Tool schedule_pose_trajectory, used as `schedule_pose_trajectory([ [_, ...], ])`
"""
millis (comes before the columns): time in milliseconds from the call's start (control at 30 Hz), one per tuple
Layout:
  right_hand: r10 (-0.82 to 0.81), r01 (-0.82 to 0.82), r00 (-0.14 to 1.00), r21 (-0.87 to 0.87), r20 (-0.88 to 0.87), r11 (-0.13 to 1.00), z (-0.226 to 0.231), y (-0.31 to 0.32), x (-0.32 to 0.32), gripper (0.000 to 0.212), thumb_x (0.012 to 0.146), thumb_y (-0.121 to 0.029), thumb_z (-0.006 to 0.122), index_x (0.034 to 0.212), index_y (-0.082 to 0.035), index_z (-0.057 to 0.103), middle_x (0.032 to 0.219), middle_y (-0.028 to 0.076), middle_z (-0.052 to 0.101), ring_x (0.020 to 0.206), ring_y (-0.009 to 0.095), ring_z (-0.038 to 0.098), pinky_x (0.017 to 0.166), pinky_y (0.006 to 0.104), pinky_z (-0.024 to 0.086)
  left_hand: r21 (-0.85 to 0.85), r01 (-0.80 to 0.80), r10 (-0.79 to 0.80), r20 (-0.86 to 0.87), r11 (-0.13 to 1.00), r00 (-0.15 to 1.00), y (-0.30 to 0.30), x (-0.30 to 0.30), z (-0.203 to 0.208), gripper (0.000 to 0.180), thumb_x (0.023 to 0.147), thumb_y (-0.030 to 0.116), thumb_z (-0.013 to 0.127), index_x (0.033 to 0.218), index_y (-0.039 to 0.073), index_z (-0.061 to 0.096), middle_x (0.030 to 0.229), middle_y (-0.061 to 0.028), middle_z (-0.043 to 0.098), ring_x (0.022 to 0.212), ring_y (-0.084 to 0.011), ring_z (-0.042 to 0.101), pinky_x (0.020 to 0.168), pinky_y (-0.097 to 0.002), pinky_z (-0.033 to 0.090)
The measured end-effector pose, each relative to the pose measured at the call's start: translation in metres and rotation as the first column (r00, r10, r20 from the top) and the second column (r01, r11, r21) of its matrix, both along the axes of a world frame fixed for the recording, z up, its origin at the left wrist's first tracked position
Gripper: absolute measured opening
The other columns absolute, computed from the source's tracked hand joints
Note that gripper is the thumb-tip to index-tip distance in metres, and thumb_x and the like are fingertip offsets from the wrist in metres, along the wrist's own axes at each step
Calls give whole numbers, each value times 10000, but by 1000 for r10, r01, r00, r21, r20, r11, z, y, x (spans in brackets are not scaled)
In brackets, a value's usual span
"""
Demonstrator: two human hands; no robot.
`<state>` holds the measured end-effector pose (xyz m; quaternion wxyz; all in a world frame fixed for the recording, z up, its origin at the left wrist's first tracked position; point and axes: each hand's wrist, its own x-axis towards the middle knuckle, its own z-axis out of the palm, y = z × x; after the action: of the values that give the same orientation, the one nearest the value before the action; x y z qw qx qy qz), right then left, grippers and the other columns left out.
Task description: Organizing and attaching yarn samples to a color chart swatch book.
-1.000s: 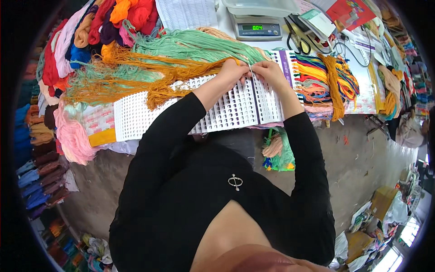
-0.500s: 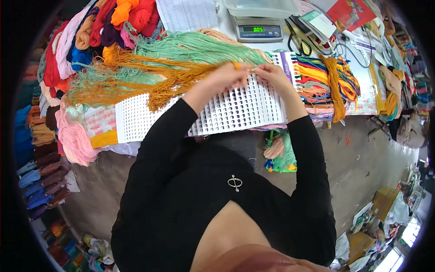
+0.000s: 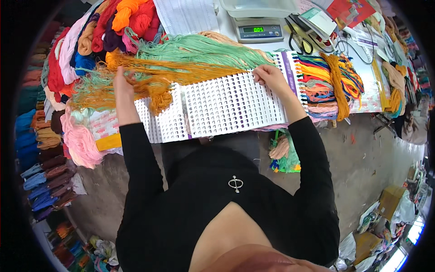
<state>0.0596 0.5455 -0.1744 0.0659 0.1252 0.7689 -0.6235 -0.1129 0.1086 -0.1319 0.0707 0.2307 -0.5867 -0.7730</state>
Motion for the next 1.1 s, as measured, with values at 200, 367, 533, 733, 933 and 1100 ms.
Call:
schedule_pose_trajectory([
  [200, -70, 38, 986, -209, -150, 977, 33, -60, 19, 168, 850, -154, 554, 909, -10, 618, 709, 19, 585, 597, 68, 517, 548, 201, 424, 119, 833, -841, 28, 540, 541, 169, 125, 29, 364, 929, 302, 390, 1163, 73, 550, 1199, -32, 517, 1035, -155, 484, 828, -292, 391],
  [367, -56, -35, 978, -425, -202, 904, 58, -93, 33, 125, 859, -108, 557, 863, 16, 574, 680, 22, 556, 574, 79, 518, 537, 211, 422, 457, 848, -908, -172, 270, 381, 213, 148, 40, 423, 969, 316, 311, 1188, 3, 492, 953, -49, 556, 675, -131, 504, 629, -232, 426],
  [533, -59, -45, 976, -466, -207, 884, 62, -84, 39, 153, 918, -163, 471, 844, -41, 527, 711, 9, 554, 587, 67, 513, 574, 189, 410, 549, 797, -876, -220, 251, 428, 218, 146, 42, 416, 968, 308, 318, 1160, -13, 500, 989, -74, 548, 776, -164, 528, 696, -281, 457],
  [733, -146, 14, 976, -627, -160, 779, 66, -83, 43, 137, 919, -152, 469, 865, -41, 528, 830, 32, 582, 665, 85, 542, 631, 199, 430, 590, 739, -808, -234, 324, 541, 214, 144, 47, 396, 961, 291, 333, 1145, -17, 500, 1048, -96, 545, 996, -187, 510, 866, -318, 438],
  [933, -378, -101, 868, -861, -321, 499, 80, -7, 45, 135, 849, -110, 524, 912, -3, 577, 1091, 109, 555, 1059, 200, 496, 956, 372, 366, 767, 587, -798, -172, 260, 578, 135, 106, 14, 305, 924, 301, 430, 898, 10, 519, 574, 35, 353, 441, -65, 284, 385, -211, 237],
  [1100, -761, 200, 602, -877, -242, 436, 106, 231, 126, 105, 829, -104, 525, 764, -21, 526, 671, 45, 462, 647, 145, 439, 621, 281, 382, 596, 203, -280, 37, 776, 959, -77, 38, -33, 135, 881, 151, 429, 813, 81, 523, 628, 32, 378, 475, -64, 313, 399, -203, 225],
])
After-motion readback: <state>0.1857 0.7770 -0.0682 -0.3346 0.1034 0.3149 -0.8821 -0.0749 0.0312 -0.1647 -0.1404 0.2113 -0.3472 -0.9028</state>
